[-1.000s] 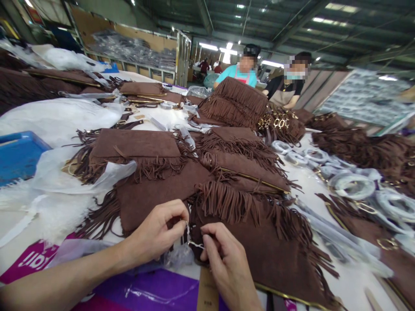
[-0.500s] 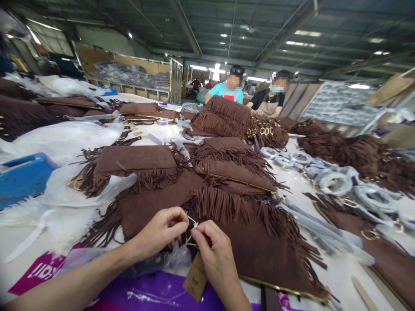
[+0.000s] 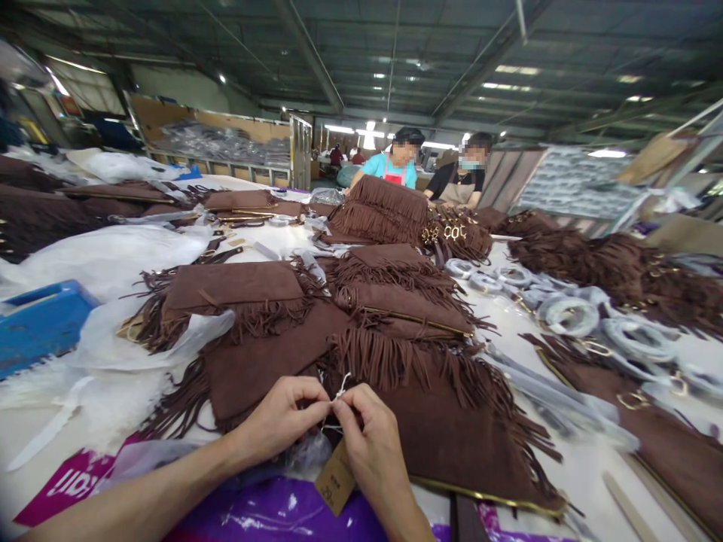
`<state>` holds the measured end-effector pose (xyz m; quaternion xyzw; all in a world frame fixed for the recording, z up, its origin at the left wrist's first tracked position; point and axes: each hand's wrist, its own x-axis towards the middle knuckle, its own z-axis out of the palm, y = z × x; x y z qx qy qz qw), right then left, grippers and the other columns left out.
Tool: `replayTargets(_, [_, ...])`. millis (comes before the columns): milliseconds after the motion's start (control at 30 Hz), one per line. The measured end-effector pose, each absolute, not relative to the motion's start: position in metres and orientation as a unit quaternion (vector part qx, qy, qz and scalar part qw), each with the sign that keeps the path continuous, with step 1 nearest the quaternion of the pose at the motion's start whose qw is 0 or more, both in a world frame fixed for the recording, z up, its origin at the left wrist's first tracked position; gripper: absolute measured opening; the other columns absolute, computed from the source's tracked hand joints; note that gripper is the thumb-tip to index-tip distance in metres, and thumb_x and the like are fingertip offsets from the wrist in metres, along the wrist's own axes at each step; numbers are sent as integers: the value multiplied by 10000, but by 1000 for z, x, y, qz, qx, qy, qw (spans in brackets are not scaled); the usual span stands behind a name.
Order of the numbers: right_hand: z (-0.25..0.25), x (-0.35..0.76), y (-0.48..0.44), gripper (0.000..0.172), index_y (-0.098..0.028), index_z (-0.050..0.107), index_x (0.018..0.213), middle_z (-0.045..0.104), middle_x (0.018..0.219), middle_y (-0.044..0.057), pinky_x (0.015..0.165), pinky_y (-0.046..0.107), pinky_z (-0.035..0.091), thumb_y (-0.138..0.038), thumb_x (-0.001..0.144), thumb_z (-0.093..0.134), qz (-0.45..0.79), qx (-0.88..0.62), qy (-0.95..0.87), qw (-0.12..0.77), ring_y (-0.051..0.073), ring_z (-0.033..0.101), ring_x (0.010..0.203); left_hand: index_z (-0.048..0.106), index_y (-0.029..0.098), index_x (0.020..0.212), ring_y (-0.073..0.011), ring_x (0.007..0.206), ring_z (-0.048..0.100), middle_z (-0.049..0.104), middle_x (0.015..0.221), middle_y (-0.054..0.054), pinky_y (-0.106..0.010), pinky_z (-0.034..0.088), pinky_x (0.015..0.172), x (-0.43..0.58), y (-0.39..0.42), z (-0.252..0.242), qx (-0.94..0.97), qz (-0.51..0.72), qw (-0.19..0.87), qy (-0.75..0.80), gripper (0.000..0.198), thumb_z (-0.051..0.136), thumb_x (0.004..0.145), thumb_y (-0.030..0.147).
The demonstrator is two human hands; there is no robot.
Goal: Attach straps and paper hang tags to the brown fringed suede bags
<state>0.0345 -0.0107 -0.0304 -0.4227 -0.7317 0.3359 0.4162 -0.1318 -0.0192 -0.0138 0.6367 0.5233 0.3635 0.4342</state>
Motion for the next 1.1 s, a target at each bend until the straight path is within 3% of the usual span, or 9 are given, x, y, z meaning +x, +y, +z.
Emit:
replayTargets(233, [-30,36,-10,208,-209,566,739,558,735,-2,638,246,399,-230,926,477,283,-409,-769,403,159,534,687,627,149,686,-105,448,483,561,547,9,-194,386,403,-131,-11,-17,512,399,561,515,219,533,695,347])
replayTargets(333, [-21,45,-14,120,-209,600,872,584,804,7,667,252,441,-164,884,490,306,-390,-791,359,164,560,721,585,161,619,-96,456,474,529,509,23,-180,367,406,-133,-9,-12,461,399,614,501,157,563,616,316])
replayTargets(467, [-6,67,-23,366,-240,617,1019,620,1089,44,840,278,513,-29,759,470,383,-336,-821,257,187,610,979,572,154,588,-91,489,472,511,522,26,-185,373,443,-138,-8,-7,401,406,670,475,122,596,568,271])
replayTargets(533, [-4,76,-27,513,-269,647,1077,570,1289,55,1002,356,470,15,690,465,380,-314,-841,224,222,544,1194,573,148,589,-92,496,468,512,535,22,-195,373,454,-141,-7,-7,371,414,697,454,128,614,560,265])
replayTargets(633, [-9,82,-27,666,-301,606,1261,506,1406,82,1056,427,435,26,693,490,345,-289,-866,217,254,474,1296,574,141,600,-89,505,452,517,567,17,-207,364,469,-146,-6,-9,333,425,729,421,122,633,570,244])
replayTargets(733, [-13,76,-23,570,-296,610,1282,558,1348,101,1009,383,477,-23,801,474,311,-267,-877,251,236,527,1241,575,134,610,-82,524,443,527,611,12,-210,359,499,-150,-5,-10,292,440,759,380,115,652,594,218])
replayTargets(867, [-12,66,-17,323,-241,713,998,649,1069,80,788,247,533,-119,898,432,307,-299,-844,323,180,648,944,604,121,642,-79,547,442,539,649,2,-219,356,533,-152,-7,-7,254,447,794,324,148,710,635,224])
replayTargets(1000, [-17,60,-16,148,-214,634,905,621,737,1,592,206,489,-276,933,502,359,-393,-759,375,153,606,654,648,101,693,-76,555,448,530,629,3,-219,357,561,-151,-8,-6,259,466,787,311,230,803,638,263])
replayTargets(1100, [-21,53,-16,124,-213,628,950,643,752,-6,585,205,473,-305,905,558,378,-413,-728,395,158,603,652,667,103,710,-78,564,467,538,634,3,-222,363,578,-149,-9,-4,248,483,786,297,272,842,611,287])
